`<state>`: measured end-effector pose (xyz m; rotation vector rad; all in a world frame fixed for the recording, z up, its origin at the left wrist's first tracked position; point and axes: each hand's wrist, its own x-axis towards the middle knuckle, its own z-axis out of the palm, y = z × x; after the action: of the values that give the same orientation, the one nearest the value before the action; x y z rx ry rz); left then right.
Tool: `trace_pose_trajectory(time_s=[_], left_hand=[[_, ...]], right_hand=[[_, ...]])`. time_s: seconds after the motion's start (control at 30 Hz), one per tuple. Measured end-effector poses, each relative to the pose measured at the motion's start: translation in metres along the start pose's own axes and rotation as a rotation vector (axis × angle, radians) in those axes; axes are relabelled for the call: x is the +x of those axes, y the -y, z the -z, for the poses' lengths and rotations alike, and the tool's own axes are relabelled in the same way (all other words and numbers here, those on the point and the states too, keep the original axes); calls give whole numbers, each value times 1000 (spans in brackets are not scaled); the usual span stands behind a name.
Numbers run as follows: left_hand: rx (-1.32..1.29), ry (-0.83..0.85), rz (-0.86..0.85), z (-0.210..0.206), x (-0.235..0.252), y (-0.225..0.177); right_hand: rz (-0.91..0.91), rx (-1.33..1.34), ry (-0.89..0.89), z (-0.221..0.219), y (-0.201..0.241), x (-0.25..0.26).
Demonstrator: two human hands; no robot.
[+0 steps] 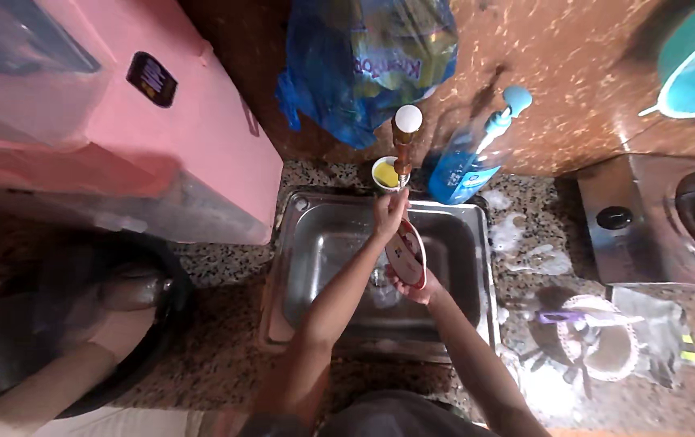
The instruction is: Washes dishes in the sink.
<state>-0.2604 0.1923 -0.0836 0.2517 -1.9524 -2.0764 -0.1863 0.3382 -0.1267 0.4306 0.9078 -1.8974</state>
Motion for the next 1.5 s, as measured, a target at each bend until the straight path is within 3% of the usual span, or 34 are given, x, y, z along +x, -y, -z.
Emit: trace_pose_trajectory(time_s=[0.1, 0.2, 0.3, 0.33, 0.47, 0.67, 0.73, 0.87, 1.0, 1.17, 1.3, 1.4, 1.5], left_hand=[[-125, 129, 114, 20, -6, 8], [0, 334, 321, 48, -12, 2], [214, 321, 631, 56, -8, -41], [285, 298, 658, 53, -2, -46], [436, 227, 395, 50, 25, 8], [765, -81, 400, 13, 30, -19], [817, -73, 305, 3, 26, -24], [861, 99, 113, -15, 9, -39], [783, 89, 162, -13, -18, -55], [688, -75, 329, 16, 8, -30], [554, -238, 291, 46, 0, -12], [505, -349, 273, 66, -10, -6], [520, -343, 245, 72, -18, -11]], right_hand=[[224, 56, -329, -9, -8, 18], [443, 40, -538, -7, -7, 27], [541, -45, -679, -9, -3, 35], [559, -59, -692, -10, 1, 36], [539, 76, -682, -19, 14, 45], [508, 369, -430, -24, 30, 46], [480, 459, -402, -23, 32, 44], [381, 660, -423, -19, 29, 36], [391, 672, -452, -16, 27, 33], [416, 398, -513, -25, 38, 29], [658, -163, -679, -21, 42, 22], [828, -567, -687, -10, 46, -16], [1035, -857, -745, -5, 47, -88]])
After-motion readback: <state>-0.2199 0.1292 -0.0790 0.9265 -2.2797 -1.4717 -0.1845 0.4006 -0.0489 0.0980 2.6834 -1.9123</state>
